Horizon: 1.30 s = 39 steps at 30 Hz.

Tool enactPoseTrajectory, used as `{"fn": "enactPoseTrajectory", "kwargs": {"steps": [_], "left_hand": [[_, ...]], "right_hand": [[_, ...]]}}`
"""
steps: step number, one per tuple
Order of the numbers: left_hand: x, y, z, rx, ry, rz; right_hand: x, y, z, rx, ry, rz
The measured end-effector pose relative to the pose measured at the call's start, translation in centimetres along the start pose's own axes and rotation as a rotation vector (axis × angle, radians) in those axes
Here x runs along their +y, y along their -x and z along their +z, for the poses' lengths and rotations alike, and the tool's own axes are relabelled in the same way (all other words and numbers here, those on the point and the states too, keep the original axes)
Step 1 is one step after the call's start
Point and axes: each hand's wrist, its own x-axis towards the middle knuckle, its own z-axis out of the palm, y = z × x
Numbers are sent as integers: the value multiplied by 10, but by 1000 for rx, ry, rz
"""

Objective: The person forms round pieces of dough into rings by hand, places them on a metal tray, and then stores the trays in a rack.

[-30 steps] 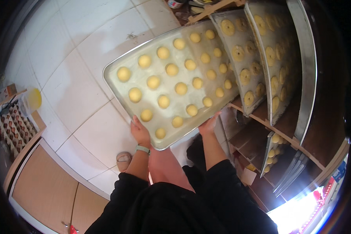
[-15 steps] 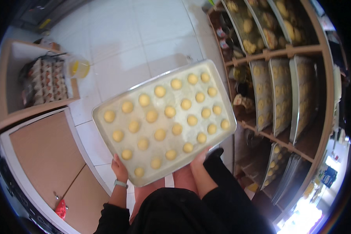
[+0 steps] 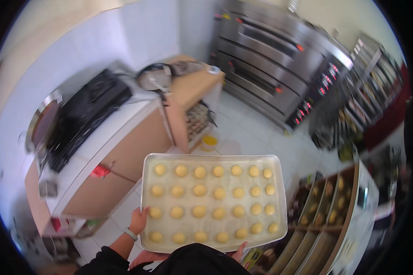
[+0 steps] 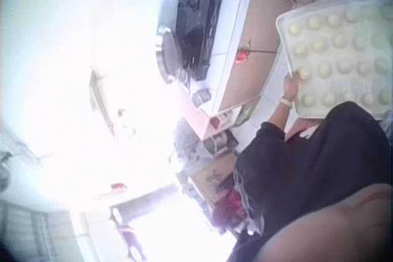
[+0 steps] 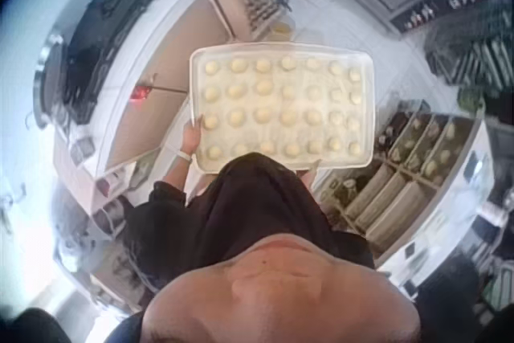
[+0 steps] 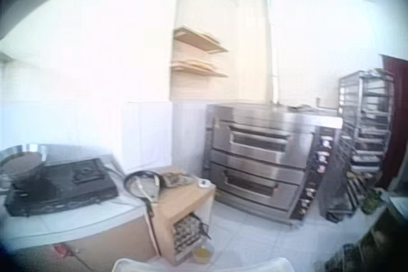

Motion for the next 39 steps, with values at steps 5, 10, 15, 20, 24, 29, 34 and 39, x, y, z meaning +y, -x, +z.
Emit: {"fn": "enactPoseTrajectory", "kwargs": {"steps": [5,10,15,20,24,29,34,39], "left_hand": [[-34,44,-80,158,139,-43],[-87,107,-109,364,344,-203],[-112,180,-150,597,581,-315],[-158,252,-188,835,708,-352],[-205,311,-212,1039,668,-445],[-228,365,-255,1248,752,-467],[-264,412,-299,1442,731,-563],[-296,434,-324,1567,740,-565]], "right_hand": [[6,8,39,-239,293,97],[15,14,70,-450,428,201],[56,26,120,-620,593,354],[125,53,168,-784,754,500],[190,100,211,-890,880,676],[288,158,246,-1092,973,849],[374,219,274,-1054,1072,1065],[454,282,308,-1334,1187,971]]}}
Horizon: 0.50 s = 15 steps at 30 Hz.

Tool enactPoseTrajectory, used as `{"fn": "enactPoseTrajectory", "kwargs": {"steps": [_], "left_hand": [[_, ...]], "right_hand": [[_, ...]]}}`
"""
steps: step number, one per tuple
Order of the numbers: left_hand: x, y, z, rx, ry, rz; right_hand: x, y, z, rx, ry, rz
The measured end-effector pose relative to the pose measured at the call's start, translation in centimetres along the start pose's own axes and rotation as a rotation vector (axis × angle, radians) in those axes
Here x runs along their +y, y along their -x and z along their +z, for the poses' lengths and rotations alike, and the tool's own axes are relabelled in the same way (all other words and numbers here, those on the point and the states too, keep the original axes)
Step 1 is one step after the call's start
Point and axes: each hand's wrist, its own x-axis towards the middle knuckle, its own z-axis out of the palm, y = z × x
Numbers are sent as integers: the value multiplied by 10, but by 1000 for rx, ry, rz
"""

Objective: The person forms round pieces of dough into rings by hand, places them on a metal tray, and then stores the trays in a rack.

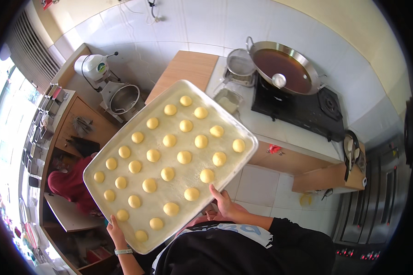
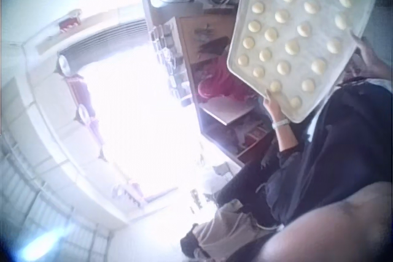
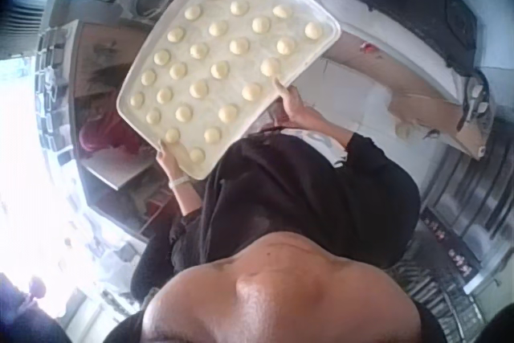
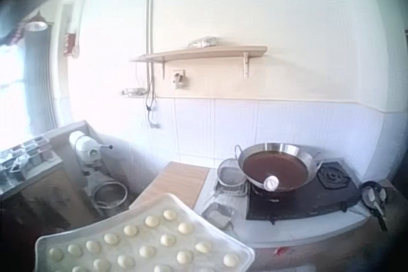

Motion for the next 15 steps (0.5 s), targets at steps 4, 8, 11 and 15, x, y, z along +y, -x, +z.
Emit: {"fn": "enactPoseTrajectory", "kwargs": {"steps": [4,8,11,15], "left_hand": [[-8,-32,2,86,90,-12],[-12,-70,33,145,160,-64],[-26,-108,54,225,-33,-162],[-35,-149,111,237,79,-51]], "right_hand": [[3,-81,27,-110,132,-16],[-4,-161,42,-130,247,-33],[-12,-214,47,-157,275,26],[-16,-287,35,-1,366,-40]]}}
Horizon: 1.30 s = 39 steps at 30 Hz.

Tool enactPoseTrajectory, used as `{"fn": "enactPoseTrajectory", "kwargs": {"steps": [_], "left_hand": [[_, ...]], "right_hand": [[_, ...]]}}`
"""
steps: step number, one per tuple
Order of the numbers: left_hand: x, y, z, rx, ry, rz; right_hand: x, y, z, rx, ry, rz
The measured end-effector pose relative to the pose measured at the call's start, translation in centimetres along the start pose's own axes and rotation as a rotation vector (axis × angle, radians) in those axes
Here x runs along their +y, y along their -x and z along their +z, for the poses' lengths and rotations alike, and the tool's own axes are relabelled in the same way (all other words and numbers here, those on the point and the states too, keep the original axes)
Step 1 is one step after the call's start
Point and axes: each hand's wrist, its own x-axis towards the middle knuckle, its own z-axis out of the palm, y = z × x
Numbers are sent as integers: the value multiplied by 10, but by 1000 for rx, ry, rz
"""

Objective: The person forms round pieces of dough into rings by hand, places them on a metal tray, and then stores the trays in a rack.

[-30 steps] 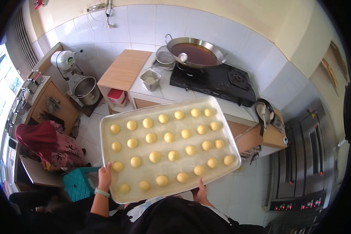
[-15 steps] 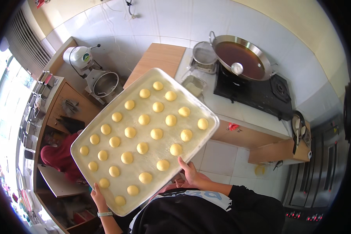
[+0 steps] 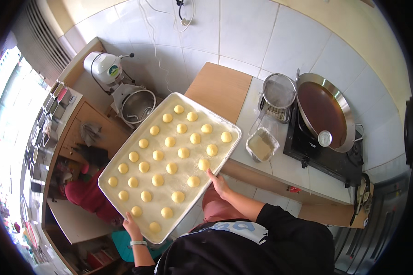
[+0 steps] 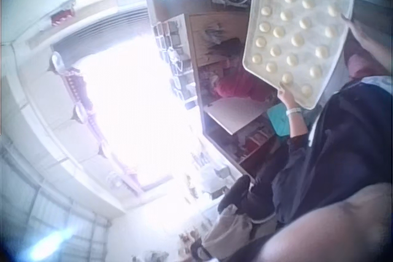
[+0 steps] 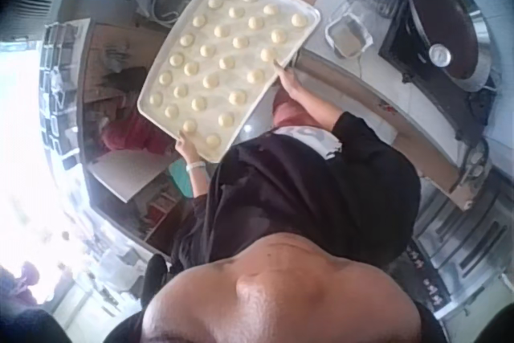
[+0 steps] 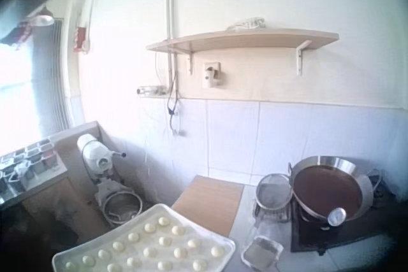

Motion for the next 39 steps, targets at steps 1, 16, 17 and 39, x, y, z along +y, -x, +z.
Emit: {"fn": "enactPoseTrajectory", "kwargs": {"steps": [1,16,17,39], "left_hand": [[-3,-5,8,9,-36,-46],[33,-3,216,-349,66,-243],[35,-3,221,-412,71,-261],[82,-30,283,-1166,-328,-717]], "right_hand": [[-14,-4,-4,20,140,50],[-177,-28,-120,-256,461,348],[-185,-25,-130,-255,455,354],[-114,-74,-160,384,1423,115]]}}
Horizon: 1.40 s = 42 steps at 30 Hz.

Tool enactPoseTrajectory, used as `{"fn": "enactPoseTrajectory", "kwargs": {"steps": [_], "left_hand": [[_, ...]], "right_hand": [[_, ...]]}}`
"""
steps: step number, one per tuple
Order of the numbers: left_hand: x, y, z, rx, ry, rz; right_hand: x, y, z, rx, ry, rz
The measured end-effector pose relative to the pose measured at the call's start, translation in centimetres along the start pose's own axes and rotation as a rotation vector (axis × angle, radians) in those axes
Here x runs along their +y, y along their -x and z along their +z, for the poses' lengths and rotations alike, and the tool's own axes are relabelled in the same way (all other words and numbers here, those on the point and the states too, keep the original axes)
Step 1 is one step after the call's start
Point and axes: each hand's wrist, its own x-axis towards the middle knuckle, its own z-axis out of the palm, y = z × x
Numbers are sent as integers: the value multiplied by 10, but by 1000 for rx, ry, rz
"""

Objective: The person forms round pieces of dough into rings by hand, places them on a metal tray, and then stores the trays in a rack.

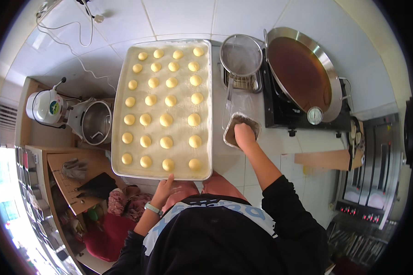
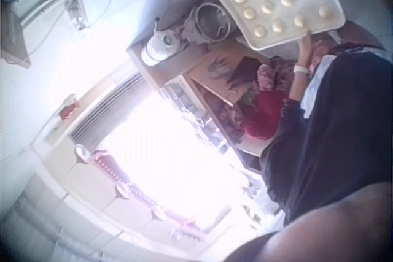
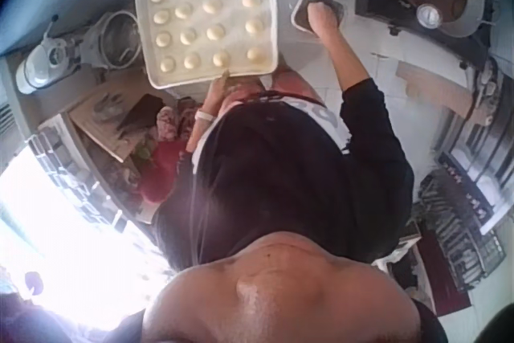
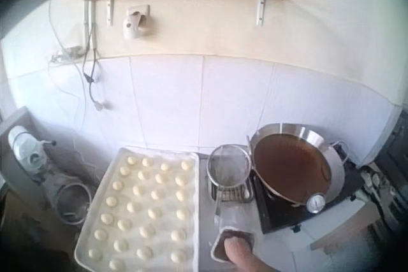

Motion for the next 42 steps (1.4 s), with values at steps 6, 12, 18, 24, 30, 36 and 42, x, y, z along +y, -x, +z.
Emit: {"fn": "enactPoseTrajectory", "kwargs": {"steps": [6,12,18,24,30,36,42], "left_hand": [[92,3,-5,-435,-274,-172],[118,-26,54,-674,455,-270],[108,-47,43,-627,710,-220],[133,-47,-14,-518,738,-89],[137,-36,-39,-519,736,-101],[141,-25,-53,-447,697,-81],[143,-21,-60,-432,670,-58]], "right_hand": [[-3,37,-29,128,-119,-5],[-120,87,-29,241,-458,-224],[-176,136,53,190,-181,-114],[-193,144,75,131,-80,57],[-194,129,86,64,-65,121],[-162,106,22,58,-429,140],[-139,68,32,-481,-845,295]]}}
